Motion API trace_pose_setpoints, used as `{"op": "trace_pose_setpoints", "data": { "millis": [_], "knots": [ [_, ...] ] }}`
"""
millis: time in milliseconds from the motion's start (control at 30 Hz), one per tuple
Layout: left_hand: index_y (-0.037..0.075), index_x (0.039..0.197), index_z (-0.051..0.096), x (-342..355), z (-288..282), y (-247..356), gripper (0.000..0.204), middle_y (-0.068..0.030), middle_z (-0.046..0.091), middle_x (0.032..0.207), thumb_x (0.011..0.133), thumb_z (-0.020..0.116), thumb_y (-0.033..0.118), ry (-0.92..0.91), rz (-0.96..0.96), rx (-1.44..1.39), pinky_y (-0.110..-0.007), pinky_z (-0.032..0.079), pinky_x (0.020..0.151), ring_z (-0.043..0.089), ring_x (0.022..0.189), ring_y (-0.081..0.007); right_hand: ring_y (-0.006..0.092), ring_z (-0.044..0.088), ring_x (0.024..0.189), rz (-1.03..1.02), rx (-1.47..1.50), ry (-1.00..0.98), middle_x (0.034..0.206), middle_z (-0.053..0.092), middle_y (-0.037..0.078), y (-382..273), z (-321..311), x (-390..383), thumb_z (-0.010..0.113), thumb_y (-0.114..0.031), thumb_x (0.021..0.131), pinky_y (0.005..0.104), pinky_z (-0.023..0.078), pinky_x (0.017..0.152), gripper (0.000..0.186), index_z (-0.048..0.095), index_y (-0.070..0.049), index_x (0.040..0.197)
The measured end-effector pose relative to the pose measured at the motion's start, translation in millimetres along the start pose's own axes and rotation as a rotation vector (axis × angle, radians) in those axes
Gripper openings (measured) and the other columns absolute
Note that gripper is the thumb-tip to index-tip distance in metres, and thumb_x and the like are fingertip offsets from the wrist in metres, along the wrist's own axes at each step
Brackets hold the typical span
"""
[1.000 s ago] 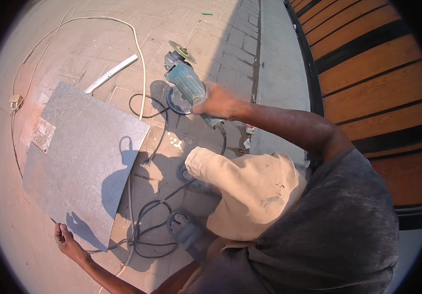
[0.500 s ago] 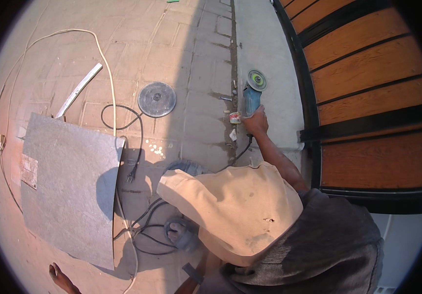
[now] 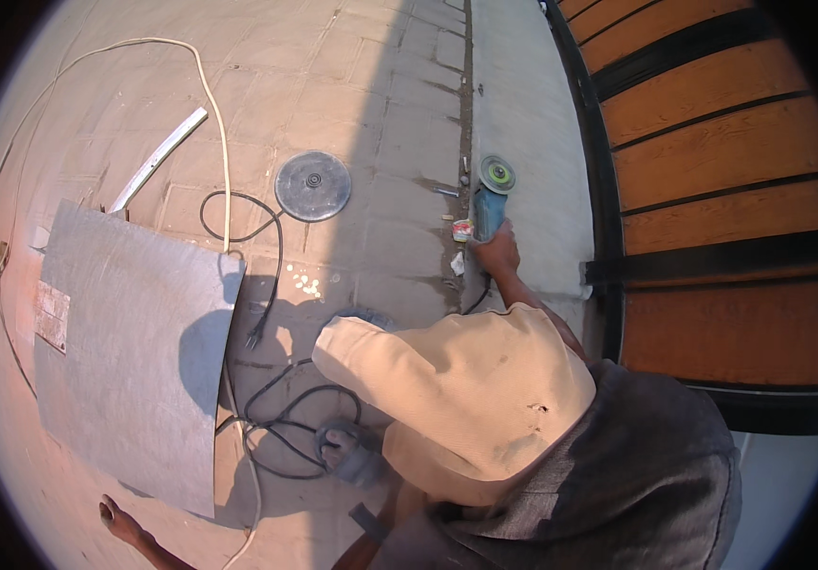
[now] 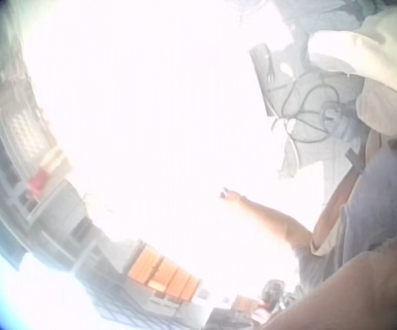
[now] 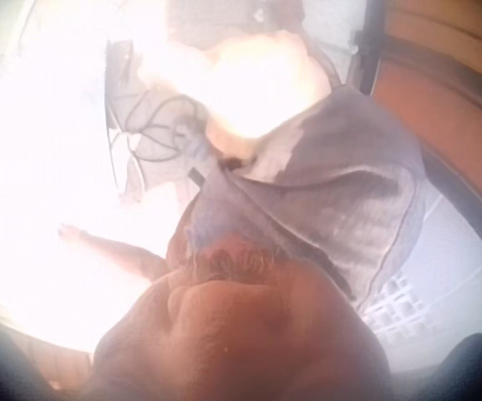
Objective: The person positions a large rectangular tile on the ground and uses an angle grinder to cut it along a marked line. The person then lifts the tile to inspect the cut and places it back down.
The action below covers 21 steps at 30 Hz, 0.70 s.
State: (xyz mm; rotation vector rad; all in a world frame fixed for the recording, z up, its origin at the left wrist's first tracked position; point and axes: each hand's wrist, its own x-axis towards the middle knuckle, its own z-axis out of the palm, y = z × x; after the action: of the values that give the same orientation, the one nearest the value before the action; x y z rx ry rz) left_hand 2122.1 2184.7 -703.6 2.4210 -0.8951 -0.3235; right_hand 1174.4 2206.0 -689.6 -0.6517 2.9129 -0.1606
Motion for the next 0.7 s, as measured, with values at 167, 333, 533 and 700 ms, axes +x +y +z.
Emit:
{"op": "trace_pose_setpoints", "data": {
  "millis": [167, 333, 533, 700],
  "knots": [
    [-0.010, 0.140, 0.045, -17.2, 18.0, -1.0, 0.064, -0.0231, 0.051, 0.144, 0.100, 0.060, 0.038, -0.056, -0.022, -0.071, -0.040, 0.038, 0.111, 0.050, 0.132, -0.0314, 0.0429, 0.059, 0.117, 0.011, -0.028, 0.013, 0.128, 0.057, 0.026, 18.2, 3.1, -0.3, 0.083, -0.042, 0.071, 0.0523, 0.049, 0.095, 0.090, 0.036, -0.002, 0.136],
    [-0.010, 0.130, 0.053, -34.8, 11.9, -13.1, 0.058, -0.0188, 0.061, 0.127, 0.098, 0.063, 0.038, -0.029, -0.225, -0.241, -0.036, 0.043, 0.102, 0.058, 0.117, -0.0262, 0.0413, 0.064, 0.110, -0.089, 0.105, 0.058, 0.119, 0.064, 0.027, -11.4, 5.0, -23.7, 0.084, -0.040, 0.069, 0.0488, 0.050, 0.093, 0.081, 0.048, 0.003, 0.127],
    [-0.003, 0.126, 0.056, -58.9, 28.3, 19.7, 0.062, -0.0082, 0.061, 0.105, 0.095, 0.062, 0.051, -0.098, -0.273, -0.379, -0.032, 0.045, 0.073, 0.056, 0.090, -0.0167, 0.0415, 0.063, 0.111, -0.092, 0.068, 0.040, 0.120, 0.063, 0.028, -11.1, 5.8, -16.0, 0.083, -0.040, 0.070, 0.0489, 0.050, 0.094, 0.080, 0.049, 0.004, 0.128],
    [-0.002, 0.118, 0.060, -74.2, 42.9, 51.6, 0.056, -0.0055, 0.062, 0.094, 0.096, 0.062, 0.049, -0.061, -0.347, -0.516, -0.029, 0.045, 0.068, 0.055, 0.084, -0.0138, 0.0416, 0.062, 0.112, -0.081, 0.034, 0.033, 0.120, 0.063, 0.028, -9.1, 3.2, -3.9, 0.083, -0.040, 0.071, 0.0489, 0.050, 0.094, 0.080, 0.049, 0.005, 0.129]
  ]
}}
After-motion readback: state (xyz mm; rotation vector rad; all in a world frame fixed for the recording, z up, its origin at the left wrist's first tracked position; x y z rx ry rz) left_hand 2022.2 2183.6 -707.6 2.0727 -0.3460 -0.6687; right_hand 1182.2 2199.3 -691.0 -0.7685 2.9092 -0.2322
